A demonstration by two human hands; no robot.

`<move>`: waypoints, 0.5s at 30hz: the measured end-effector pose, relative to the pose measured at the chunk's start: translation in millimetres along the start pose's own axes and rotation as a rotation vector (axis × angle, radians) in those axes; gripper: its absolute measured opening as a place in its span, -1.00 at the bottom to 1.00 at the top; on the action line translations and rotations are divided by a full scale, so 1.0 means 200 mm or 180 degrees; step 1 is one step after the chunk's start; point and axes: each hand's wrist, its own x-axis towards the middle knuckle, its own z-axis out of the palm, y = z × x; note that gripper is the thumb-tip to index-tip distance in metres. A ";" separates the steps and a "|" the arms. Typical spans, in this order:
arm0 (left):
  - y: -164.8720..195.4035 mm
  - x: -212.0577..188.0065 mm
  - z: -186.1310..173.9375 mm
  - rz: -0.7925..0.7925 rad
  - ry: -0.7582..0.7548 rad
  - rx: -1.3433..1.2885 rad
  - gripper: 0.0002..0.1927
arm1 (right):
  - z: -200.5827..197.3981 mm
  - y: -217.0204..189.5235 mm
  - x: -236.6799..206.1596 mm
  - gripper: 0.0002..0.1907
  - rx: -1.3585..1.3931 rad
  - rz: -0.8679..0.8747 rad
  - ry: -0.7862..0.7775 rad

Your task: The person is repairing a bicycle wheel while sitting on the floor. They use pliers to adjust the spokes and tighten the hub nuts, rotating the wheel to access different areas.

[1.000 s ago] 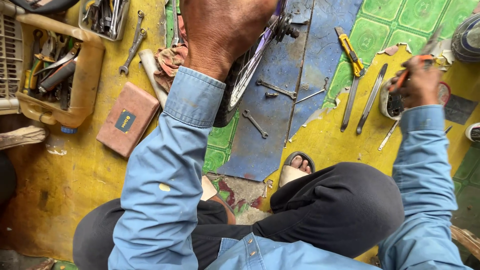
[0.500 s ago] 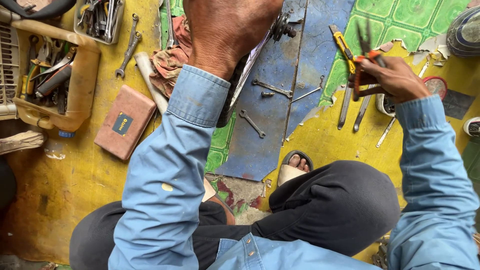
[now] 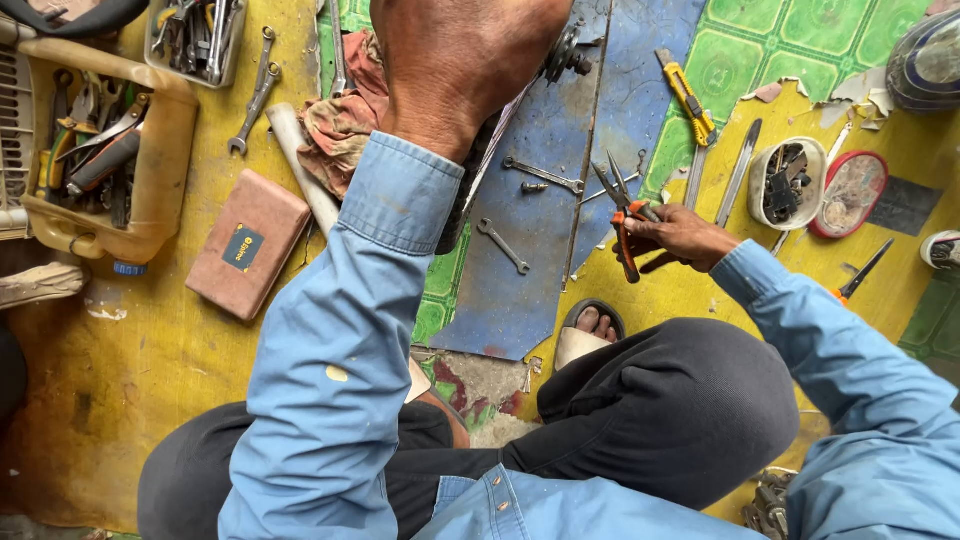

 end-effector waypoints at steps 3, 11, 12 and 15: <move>0.04 0.00 -0.01 0.0034 -0.0195 0.0129 -0.69 | 0.01 -0.02 -0.07 -0.57 0.0368 -0.0597 -0.0013; 0.28 0.04 -0.11 -0.0427 -0.0138 -0.0002 -0.51 | 0.05 -0.32 -0.36 -0.52 -0.0180 -0.1161 -0.0035; 0.31 0.04 -0.11 -0.0433 -0.0138 -0.0024 -0.50 | 0.06 -0.34 -0.38 -0.52 -0.0210 -0.1145 -0.0042; 0.36 0.05 -0.12 -0.0603 -0.0334 -0.0148 -0.52 | 0.06 -0.37 -0.39 -0.54 -0.0314 -0.0992 0.0199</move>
